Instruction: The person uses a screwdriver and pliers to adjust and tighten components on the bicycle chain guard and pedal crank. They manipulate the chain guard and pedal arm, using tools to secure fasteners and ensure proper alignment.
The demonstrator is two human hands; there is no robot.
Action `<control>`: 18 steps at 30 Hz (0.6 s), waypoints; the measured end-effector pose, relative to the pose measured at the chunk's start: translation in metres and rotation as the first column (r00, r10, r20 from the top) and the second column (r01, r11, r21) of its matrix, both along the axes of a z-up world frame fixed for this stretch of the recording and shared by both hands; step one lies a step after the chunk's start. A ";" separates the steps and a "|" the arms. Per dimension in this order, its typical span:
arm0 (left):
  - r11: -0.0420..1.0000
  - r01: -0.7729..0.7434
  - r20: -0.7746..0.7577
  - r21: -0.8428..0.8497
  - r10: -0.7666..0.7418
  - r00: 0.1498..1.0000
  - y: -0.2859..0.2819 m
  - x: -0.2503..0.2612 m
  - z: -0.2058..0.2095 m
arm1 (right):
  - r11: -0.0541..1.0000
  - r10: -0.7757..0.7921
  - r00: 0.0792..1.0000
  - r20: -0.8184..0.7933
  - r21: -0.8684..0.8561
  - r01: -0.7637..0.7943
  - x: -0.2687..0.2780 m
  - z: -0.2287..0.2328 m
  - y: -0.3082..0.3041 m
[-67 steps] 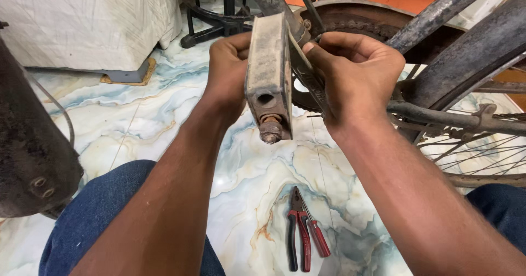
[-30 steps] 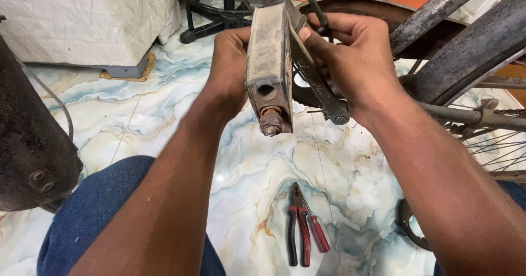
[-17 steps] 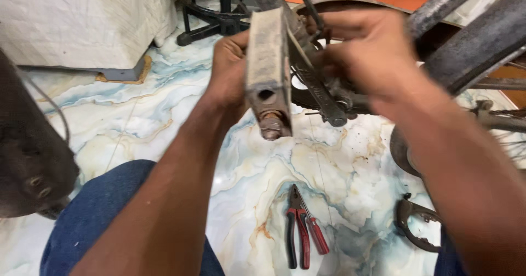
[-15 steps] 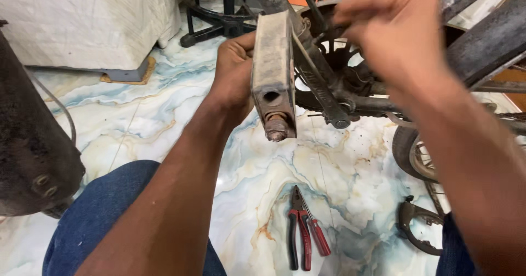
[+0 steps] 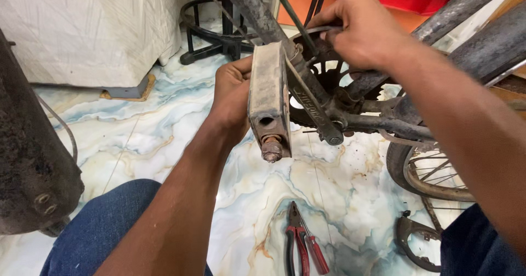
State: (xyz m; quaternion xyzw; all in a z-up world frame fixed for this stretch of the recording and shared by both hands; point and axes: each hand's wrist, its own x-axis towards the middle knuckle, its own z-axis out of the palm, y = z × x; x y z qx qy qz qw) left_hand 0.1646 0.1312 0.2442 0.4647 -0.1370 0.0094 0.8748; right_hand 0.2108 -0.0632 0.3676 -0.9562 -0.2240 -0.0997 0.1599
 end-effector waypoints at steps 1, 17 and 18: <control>0.999 -0.014 -0.009 0.035 0.015 1.000 0.000 0.000 0.002 | 1.000 0.021 0.998 0.058 0.011 -0.022 0.000 -0.003 0.000; 0.980 -0.145 0.035 0.139 0.142 0.989 -0.006 -0.003 0.015 | 0.992 0.017 1.000 -0.026 -0.124 -0.020 0.020 -0.003 -0.014; 0.977 -0.153 0.030 0.149 0.150 0.988 -0.008 -0.005 0.016 | 0.993 0.022 1.000 -0.017 -0.117 -0.024 0.020 -0.005 -0.017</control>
